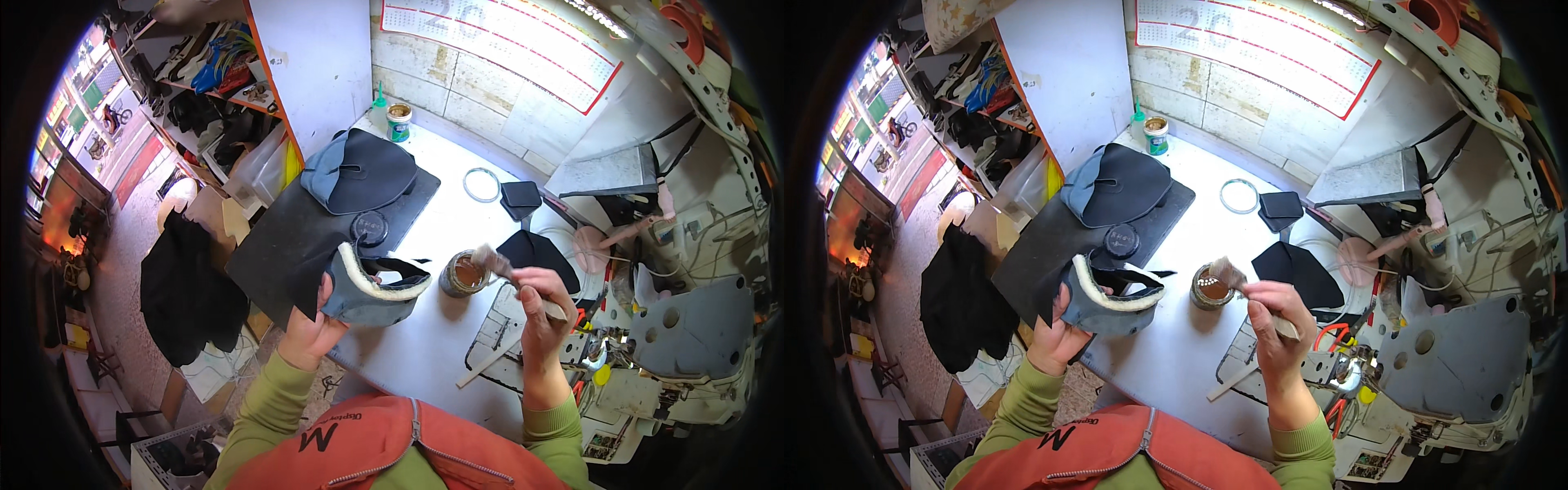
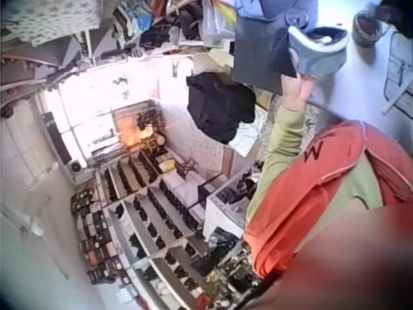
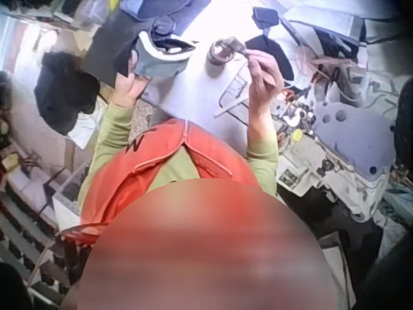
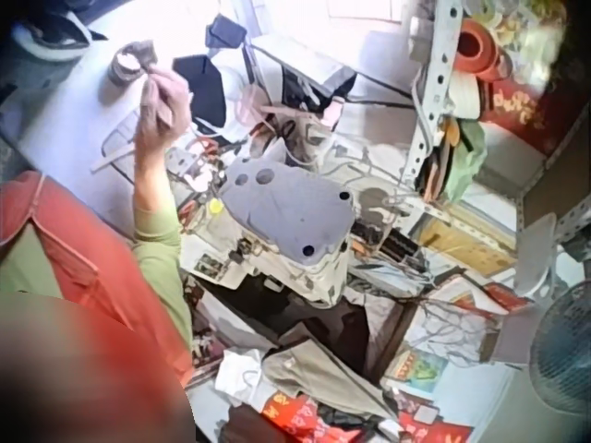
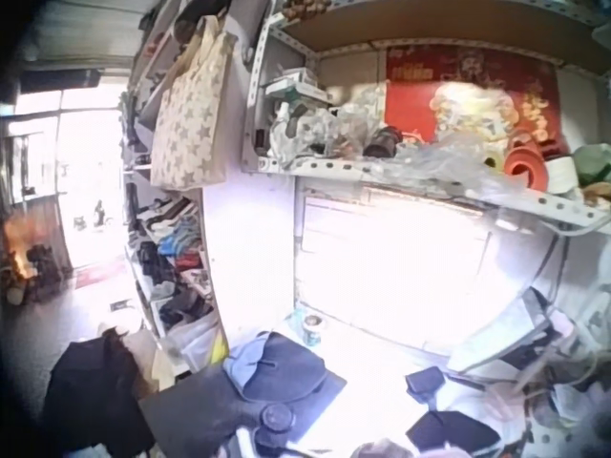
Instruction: The person assembles a black leather item by applying adhesive to a white strip and attaching it to the edge of the leather piece. They then fold and press the leather to secure the bond, using a brush and pliers during the process.
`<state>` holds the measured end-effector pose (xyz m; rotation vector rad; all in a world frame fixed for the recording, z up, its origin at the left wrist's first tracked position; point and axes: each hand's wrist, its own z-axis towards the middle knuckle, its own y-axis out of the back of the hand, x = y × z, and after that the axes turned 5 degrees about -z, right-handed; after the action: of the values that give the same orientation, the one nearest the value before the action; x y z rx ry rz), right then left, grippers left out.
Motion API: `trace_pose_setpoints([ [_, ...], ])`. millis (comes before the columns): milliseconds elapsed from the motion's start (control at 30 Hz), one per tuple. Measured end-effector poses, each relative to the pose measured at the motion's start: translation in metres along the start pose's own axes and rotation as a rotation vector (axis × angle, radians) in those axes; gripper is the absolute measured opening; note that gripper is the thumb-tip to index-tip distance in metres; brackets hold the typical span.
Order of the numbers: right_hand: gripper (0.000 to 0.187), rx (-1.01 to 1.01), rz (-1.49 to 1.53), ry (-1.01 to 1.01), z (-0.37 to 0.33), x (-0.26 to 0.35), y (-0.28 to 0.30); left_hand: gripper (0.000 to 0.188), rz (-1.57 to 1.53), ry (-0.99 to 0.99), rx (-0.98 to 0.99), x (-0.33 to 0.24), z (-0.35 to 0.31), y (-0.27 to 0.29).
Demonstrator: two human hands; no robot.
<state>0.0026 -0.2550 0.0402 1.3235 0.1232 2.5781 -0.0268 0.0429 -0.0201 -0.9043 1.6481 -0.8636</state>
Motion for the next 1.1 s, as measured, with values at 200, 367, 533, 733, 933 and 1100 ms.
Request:
trace_pose_setpoints([
  [200, 0.003, 0.019, -0.024, -0.223, -0.009, -0.013, -0.006, 0.055, 0.049, -0.007, 0.07, 0.0, -0.007, -0.014],
  [367, 0.005, 0.06, -0.059, -0.256, -0.013, -0.033, -0.016, 0.054, 0.087, 0.012, 0.048, 0.001, -0.011, -0.011],
  [533, 0.006, 0.069, -0.049, -0.318, -0.018, -0.036, -0.016, 0.054, 0.091, 0.03, 0.042, 0.001, -0.015, -0.01],
  [733, 0.035, -0.283, 0.42, -0.586, -0.016, -0.037, -0.001, 0.053, 0.079, 0.041, 0.053, 0.002, -0.017, -0.014],
  [933, 0.045, -0.433, 0.723, -0.973, -0.028, -0.054, -0.001, 0.054, 0.101, 0.069, 0.135, 0.006, -0.017, -0.022],
  [1100, 0.041, -0.164, 1.137, -0.676, -0.008, -0.009, 0.006, 0.054, 0.085, 0.075, 0.093, 0.01, -0.019, -0.015],
])
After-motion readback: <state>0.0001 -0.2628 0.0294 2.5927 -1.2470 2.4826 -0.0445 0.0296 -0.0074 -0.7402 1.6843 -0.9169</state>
